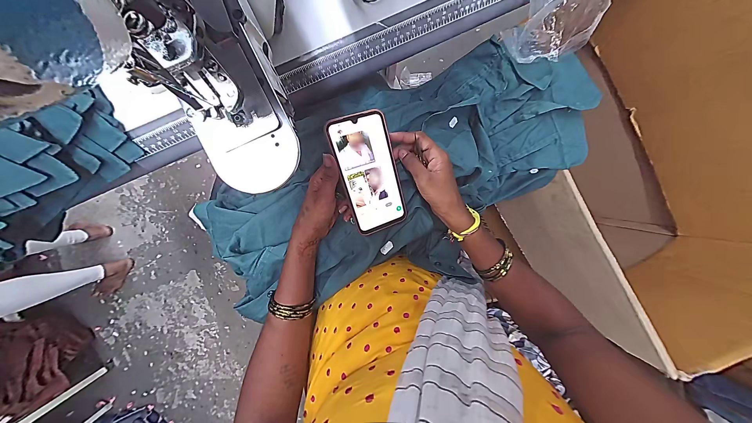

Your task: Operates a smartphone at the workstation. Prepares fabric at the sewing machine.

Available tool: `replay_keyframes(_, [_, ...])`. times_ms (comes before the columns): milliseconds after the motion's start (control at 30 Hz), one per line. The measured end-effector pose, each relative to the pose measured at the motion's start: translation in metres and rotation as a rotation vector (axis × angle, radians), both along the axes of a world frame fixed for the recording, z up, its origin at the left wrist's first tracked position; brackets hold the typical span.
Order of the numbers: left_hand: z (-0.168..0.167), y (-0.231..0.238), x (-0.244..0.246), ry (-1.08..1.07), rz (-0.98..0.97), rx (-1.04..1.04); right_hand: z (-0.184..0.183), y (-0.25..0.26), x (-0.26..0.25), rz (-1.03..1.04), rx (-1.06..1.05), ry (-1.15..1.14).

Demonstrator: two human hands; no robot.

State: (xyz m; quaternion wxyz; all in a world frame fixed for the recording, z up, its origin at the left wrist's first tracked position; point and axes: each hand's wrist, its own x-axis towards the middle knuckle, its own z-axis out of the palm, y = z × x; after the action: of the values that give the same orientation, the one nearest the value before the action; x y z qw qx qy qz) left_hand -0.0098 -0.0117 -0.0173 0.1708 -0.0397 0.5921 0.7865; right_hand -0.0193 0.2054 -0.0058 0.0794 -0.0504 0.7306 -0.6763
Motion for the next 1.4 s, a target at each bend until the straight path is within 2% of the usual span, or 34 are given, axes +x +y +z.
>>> replay_keyframes(1100, [0.0002,0.0002,-0.0004,0.011,-0.007,0.005,-0.0016,0.0002,-0.0013,-0.005,-0.004,-0.004])
replay_keyframes(1400, [-0.0001,-0.0005,0.0005,0.007,-0.012,0.012,-0.0025,-0.0007,0.0066,-0.110,0.075,0.047])
